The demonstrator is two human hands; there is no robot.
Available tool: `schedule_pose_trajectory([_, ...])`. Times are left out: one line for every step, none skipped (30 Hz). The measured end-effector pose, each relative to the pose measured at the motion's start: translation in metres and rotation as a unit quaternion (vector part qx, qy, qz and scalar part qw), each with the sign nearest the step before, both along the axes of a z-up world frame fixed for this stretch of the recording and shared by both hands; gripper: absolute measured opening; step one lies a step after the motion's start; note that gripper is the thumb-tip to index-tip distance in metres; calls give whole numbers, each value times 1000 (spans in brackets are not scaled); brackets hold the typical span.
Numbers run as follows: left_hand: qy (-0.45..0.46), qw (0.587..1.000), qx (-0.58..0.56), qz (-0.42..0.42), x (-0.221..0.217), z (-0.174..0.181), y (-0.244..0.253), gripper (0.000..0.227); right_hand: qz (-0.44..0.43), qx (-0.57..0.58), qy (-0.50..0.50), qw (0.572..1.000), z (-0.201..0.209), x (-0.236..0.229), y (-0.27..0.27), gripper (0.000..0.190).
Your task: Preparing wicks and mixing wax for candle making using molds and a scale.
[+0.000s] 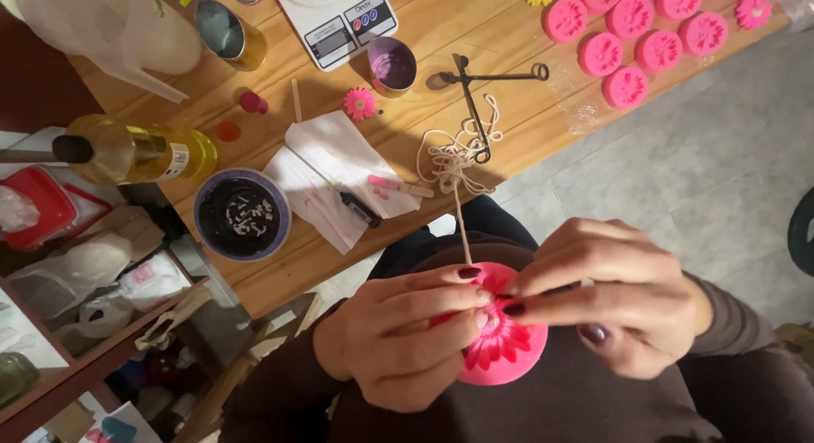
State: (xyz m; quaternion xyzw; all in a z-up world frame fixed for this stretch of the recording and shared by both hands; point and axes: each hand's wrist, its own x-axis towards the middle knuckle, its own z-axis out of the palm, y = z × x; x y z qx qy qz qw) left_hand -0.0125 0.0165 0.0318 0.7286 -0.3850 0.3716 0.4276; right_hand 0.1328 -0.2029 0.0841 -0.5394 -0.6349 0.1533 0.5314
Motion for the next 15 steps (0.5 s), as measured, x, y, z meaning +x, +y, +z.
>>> schedule_pose_trajectory([1,1000,-1,-1,0,3,1,12,-1,-1,1,1000,3,3,3,27])
schedule_pose_trajectory([8,1000,14,-8,0,7,2,10,2,-3,-14,1000,6,6,7,20])
schedule_pose_trajectory([15,999,29,-13,0,10,3,9,7,-6,-30,999,10,9,10,15])
schedule_pose_trajectory([15,999,28,-13,0,9,3,9,7,-7,-31,999,16,10,14,15])
schedule_pose_trajectory([12,999,33,-5,0,9,2,8,26,-20,-48,998,23,12,17,14])
schedule_pose_trajectory([9,999,38,3,0,9,2,7,45,-32,-65,996,30,13,21,13])
schedule_pose_trajectory([9,999,37,3,0,8,1,7,45,-34,-65,996,33,12,22,13])
schedule_pose_trajectory([8,999,30,8,0,8,0,7,48,-44,-71,995,36,12,23,13])
schedule_pose_trajectory([7,1000,23,13,1,8,-2,6,51,-54,-75,994,39,11,24,12])
schedule_pose_trajectory([7,1000,22,13,0,8,-2,6,51,-56,-75,994,40,11,24,12])
schedule_pose_trajectory([14,999,27,22,-1,9,-2,7,57,-68,-84,993,42,12,24,12])
schedule_pose_trajectory([20,999,33,32,-2,9,-2,7,63,-80,-92,990,44,12,25,12])
schedule_pose_trajectory([19,999,33,33,-1,10,-2,7,64,-79,-94,990,44,12,25,12])
schedule_pose_trajectory([22,999,31,31,0,11,-1,8,59,-84,-101,990,45,11,25,13])
schedule_pose_trajectory([27,999,28,28,0,12,-1,9,53,-89,-106,989,46,10,25,13])
